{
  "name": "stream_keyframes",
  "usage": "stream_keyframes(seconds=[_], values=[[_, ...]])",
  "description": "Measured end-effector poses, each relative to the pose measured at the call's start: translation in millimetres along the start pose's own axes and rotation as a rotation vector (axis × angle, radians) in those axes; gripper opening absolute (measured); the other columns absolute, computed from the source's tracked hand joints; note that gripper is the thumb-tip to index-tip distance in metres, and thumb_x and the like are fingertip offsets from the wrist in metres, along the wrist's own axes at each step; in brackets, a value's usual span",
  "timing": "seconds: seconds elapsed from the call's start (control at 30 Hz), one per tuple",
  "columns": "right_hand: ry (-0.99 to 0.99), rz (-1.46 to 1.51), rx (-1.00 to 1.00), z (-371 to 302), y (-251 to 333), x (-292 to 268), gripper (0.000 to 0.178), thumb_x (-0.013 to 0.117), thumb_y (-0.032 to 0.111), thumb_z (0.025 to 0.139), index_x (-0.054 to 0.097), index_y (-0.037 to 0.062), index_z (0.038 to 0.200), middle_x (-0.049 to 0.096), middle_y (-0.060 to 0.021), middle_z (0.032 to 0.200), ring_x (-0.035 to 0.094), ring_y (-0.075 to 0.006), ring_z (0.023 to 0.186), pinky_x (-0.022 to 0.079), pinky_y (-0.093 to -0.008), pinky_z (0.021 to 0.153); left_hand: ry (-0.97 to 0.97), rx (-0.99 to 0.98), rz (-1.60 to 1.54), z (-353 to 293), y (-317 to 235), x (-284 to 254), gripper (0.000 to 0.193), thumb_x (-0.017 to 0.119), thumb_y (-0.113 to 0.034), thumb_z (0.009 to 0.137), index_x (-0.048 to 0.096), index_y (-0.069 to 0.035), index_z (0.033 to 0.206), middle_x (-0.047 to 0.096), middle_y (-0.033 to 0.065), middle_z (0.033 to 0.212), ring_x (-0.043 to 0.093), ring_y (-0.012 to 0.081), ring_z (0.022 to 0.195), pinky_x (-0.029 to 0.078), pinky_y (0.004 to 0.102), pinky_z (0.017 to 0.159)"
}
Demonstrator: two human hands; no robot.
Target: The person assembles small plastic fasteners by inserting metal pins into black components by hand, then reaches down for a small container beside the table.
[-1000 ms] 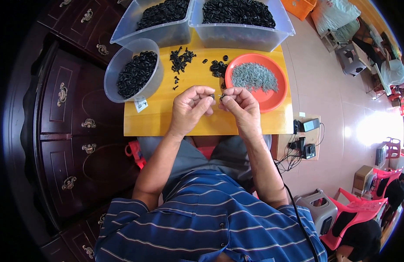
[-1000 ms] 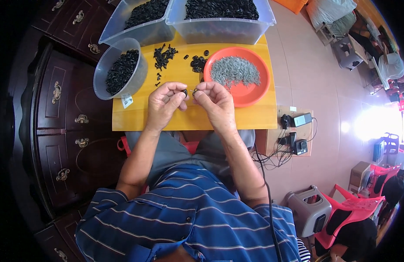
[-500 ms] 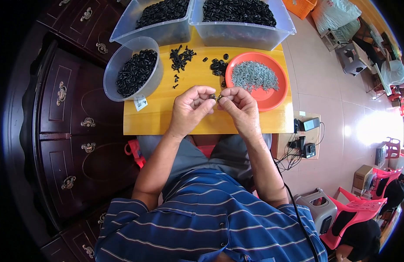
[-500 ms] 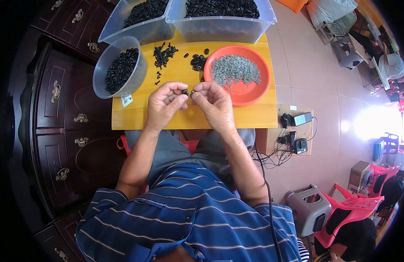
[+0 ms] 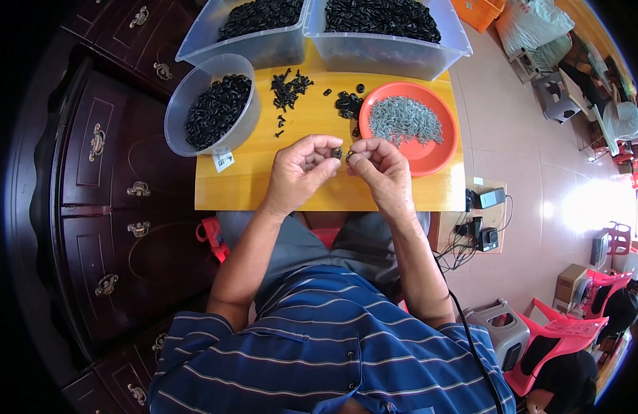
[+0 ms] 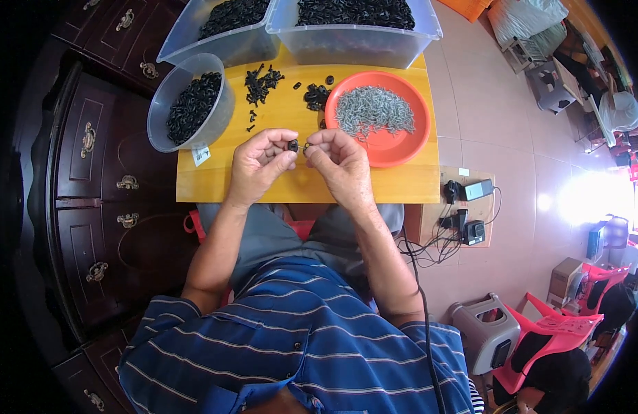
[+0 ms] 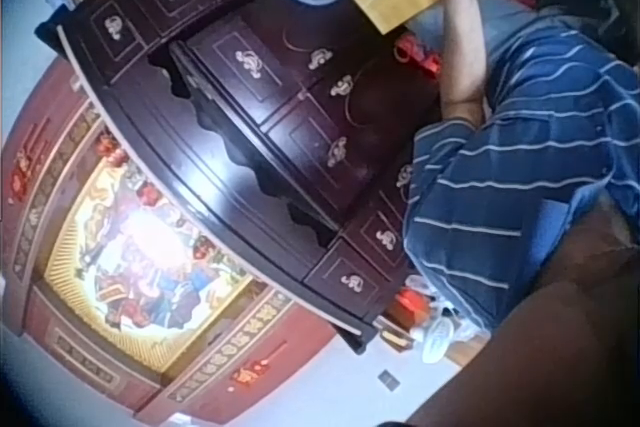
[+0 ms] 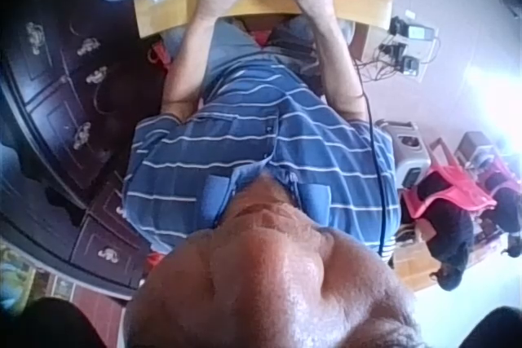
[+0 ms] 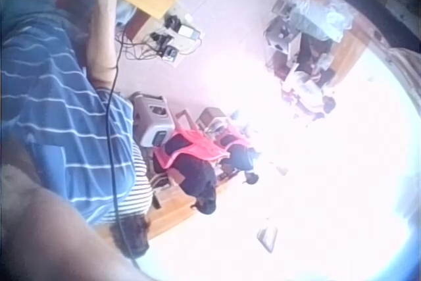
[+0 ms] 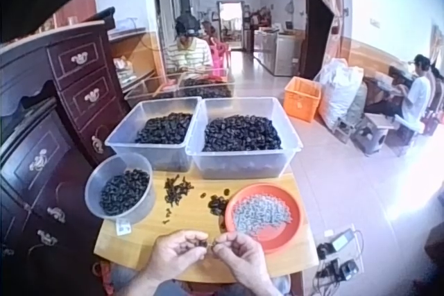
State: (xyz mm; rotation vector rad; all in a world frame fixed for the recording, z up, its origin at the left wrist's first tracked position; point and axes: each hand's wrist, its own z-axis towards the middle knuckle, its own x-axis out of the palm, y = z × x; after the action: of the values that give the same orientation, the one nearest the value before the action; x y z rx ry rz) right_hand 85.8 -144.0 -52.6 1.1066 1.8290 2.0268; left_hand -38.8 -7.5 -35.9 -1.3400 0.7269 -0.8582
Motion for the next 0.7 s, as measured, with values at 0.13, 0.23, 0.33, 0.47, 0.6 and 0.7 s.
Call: stream_keyframes(seconds=[0.13, 0.23, 0.33, 0.47, 0.6, 0.7], values=[[0.019, -0.039, -0.004, 0.5, -2.3, -1.5, 0.018, 0.068, 0.001, 0.094, 0.063, -0.0032, 0.111, 0.068, -0.0031, 0.093, 0.064, -0.0093, 0.083, 0.055, -0.0254, 0.077, 0.016, 0.018, 0.049, 1.0, 2.6, -1.0, 0.030, 0.069, 0.004, 0.090, 0.068, -0.001, 0.119, 0.065, -0.0007, 0.093, 0.061, 0.0030, 0.078, 0.052, 0.0194, 0.072], [-0.006, -0.054, 0.012, -0.2, -1.2, 0.0, 0.017, 0.067, 0.001, 0.095, 0.064, -0.0034, 0.111, 0.068, -0.0028, 0.093, 0.064, -0.0088, 0.083, 0.055, -0.0250, 0.076, 0.057, 0.074, 0.157, 2.8, -1.8, -0.7, 0.030, 0.071, 0.005, 0.088, 0.070, -0.002, 0.117, 0.065, -0.0009, 0.090, 0.060, 0.0029, 0.076, 0.051, 0.0197, 0.068], [0.004, -0.053, 0.011, 0.1, -1.2, -0.1, 0.017, 0.067, 0.000, 0.095, 0.065, -0.0038, 0.111, 0.068, -0.0028, 0.093, 0.063, -0.0084, 0.083, 0.054, -0.0247, 0.077, 0.081, 0.086, 0.198, 3.0, -2.7, -3.3, 0.031, 0.072, 0.001, 0.089, 0.070, -0.002, 0.120, 0.063, -0.0026, 0.095, 0.056, 0.0031, 0.081, 0.045, 0.0182, 0.071], [0.006, -0.053, 0.014, 0.1, 0.3, 0.7, 0.016, 0.067, 0.000, 0.095, 0.065, -0.0039, 0.110, 0.068, -0.0028, 0.093, 0.063, -0.0082, 0.082, 0.054, -0.0245, 0.076, 0.105, 0.062, 0.211, 5.4, -3.2, -6.1, 0.030, 0.073, 0.000, 0.089, 0.071, -0.001, 0.119, 0.062, -0.0025, 0.094, 0.056, 0.0034, 0.080, 0.046, 0.0186, 0.072], [0.008, -0.068, 0.043, -0.3, 3.8, 2.4, 0.014, 0.068, 0.001, 0.095, 0.066, -0.0035, 0.108, 0.069, -0.0023, 0.090, 0.063, -0.0078, 0.081, 0.053, -0.0241, 0.075, 0.120, 0.070, 0.166, 9.1, -0.2, -10.2, 0.029, 0.070, 0.004, 0.088, 0.071, 0.000, 0.116, 0.064, -0.0026, 0.088, 0.058, 0.0023, 0.074, 0.050, 0.0198, 0.068], [0.007, -0.082, 0.053, 0.5, 3.2, 0.1, 0.013, 0.068, 0.001, 0.095, 0.067, -0.0031, 0.107, 0.069, -0.0019, 0.088, 0.063, -0.0076, 0.080, 0.053, -0.0238, 0.073, 0.124, 0.001, 0.102, 9.9, -1.7, -8.5, 0.027, 0.070, 0.004, 0.089, 0.070, 0.000, 0.116, 0.066, -0.0034, 0.090, 0.058, 0.0017, 0.074, 0.050, 0.0193, 0.068]])
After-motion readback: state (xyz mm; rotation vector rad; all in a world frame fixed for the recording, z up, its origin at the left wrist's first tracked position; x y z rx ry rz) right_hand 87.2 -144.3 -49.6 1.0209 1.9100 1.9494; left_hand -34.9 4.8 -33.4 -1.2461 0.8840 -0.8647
